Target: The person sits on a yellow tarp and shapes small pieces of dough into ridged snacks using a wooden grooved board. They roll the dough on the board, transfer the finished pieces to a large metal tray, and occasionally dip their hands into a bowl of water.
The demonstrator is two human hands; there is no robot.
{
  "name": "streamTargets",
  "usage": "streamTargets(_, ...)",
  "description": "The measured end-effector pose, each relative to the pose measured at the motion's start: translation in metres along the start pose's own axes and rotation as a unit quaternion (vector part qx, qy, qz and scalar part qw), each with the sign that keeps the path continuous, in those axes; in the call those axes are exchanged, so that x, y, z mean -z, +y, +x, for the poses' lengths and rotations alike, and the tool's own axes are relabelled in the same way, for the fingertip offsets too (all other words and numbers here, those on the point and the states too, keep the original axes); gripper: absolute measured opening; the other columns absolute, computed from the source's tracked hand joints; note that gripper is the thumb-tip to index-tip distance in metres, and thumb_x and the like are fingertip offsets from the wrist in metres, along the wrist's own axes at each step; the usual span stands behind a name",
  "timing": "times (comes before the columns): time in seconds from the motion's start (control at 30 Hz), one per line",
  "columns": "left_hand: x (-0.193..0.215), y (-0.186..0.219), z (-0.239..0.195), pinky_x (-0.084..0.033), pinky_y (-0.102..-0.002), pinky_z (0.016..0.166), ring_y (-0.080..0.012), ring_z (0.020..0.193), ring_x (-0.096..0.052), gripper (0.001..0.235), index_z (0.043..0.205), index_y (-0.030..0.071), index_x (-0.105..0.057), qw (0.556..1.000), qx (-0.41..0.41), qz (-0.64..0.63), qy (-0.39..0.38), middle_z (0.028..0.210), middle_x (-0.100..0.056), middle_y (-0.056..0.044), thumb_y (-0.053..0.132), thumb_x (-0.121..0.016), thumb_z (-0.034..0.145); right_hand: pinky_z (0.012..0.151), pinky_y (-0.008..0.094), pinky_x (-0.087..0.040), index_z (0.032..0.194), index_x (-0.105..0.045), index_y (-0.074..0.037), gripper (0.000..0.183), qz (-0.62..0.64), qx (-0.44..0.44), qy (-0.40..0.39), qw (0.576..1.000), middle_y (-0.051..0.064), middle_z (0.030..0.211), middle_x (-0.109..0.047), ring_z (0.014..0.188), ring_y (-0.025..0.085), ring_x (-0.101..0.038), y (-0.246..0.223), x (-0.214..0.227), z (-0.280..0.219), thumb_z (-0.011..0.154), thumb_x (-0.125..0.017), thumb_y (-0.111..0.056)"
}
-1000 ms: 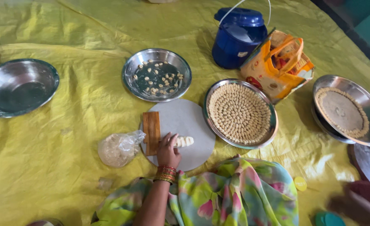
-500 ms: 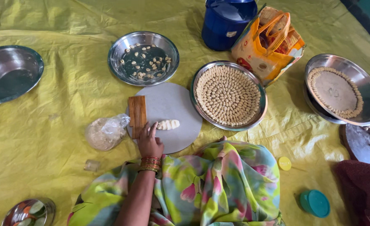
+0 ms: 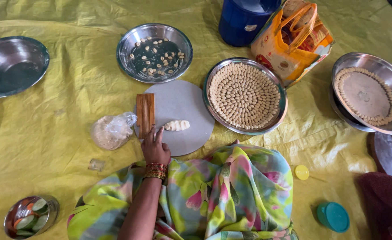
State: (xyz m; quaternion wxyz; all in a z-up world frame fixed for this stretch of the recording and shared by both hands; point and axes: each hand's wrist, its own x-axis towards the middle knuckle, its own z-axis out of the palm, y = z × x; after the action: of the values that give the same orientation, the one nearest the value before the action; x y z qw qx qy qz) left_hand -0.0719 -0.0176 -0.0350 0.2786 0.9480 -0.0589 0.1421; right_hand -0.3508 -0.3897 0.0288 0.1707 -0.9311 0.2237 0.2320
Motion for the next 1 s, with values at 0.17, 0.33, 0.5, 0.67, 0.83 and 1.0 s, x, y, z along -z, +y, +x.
streamTargets(0.17,-0.003,-0.002,0.0,-0.038,-0.051,0.108,-0.0308,0.132,-0.052,0.066,0.139,0.021,-0.059,1.0,0.006,0.001,0.002,0.148,-0.052,-0.011,0.007,-0.065,0.076,0.079,0.04,-0.058,0.103,-0.079,-0.016,0.025,-0.006,-0.001,-0.001,1.0,0.008,0.093,-0.078,0.086,0.026,-0.072,-0.011,0.01,0.002,0.09,-0.068,-0.034)
streamTargets(0.33,-0.007,-0.003,0.002,-0.038,-0.052,0.108,-0.0307,0.134,-0.05,0.064,0.138,0.019,-0.06,1.0,0.015,-0.012,-0.007,0.15,-0.05,-0.013,0.008,-0.066,0.075,0.079,0.041,-0.058,0.104,-0.08,-0.018,0.026,-0.02,0.0,-0.006,1.0,0.009,0.094,-0.078,0.087,0.027,-0.072,-0.025,0.032,0.005,0.09,-0.068,-0.036)
streamTargets(0.5,-0.01,0.0,0.005,-0.035,-0.054,0.109,-0.0326,0.137,-0.046,0.065,0.137,0.019,-0.061,1.0,0.024,-0.018,-0.01,0.15,-0.049,-0.012,0.009,-0.068,0.074,0.079,0.042,-0.058,0.105,-0.08,-0.02,0.027,-0.045,-0.004,-0.006,0.999,0.009,0.096,-0.078,0.088,0.029,-0.073,-0.045,0.063,0.012,0.091,-0.067,-0.039)
streamTargets(0.67,-0.01,0.004,0.007,-0.035,-0.053,0.109,-0.0313,0.137,-0.047,0.062,0.13,0.018,-0.065,0.999,0.026,-0.031,-0.01,0.15,-0.049,-0.012,0.011,-0.069,0.069,0.08,0.043,-0.057,0.107,-0.08,-0.021,0.028,-0.108,-0.017,-0.003,0.994,0.009,0.097,-0.078,0.089,0.031,-0.073,-0.049,0.127,0.013,0.091,-0.066,-0.041)
streamTargets(0.83,-0.012,0.005,0.002,-0.034,-0.052,0.111,-0.0316,0.131,-0.049,0.056,0.127,0.017,-0.066,0.999,0.033,-0.017,-0.018,0.149,-0.05,-0.01,0.012,-0.069,0.072,0.08,0.044,-0.057,0.108,-0.081,-0.023,0.029,-0.201,-0.022,0.12,0.972,0.01,0.098,-0.078,0.09,0.032,-0.073,-0.062,0.182,-0.005,0.091,-0.066,-0.043)
streamTargets(1.0,-0.006,0.0,-0.004,-0.034,-0.052,0.112,-0.0317,0.131,-0.05,0.054,0.128,0.016,-0.066,1.0,0.021,-0.018,0.003,0.146,-0.052,-0.01,0.011,-0.069,0.073,0.081,0.046,-0.057,0.109,-0.081,-0.025,0.031,-0.102,0.158,0.187,0.964,0.01,0.099,-0.078,0.091,0.034,-0.073,-0.154,0.243,0.069,0.092,-0.065,-0.045)
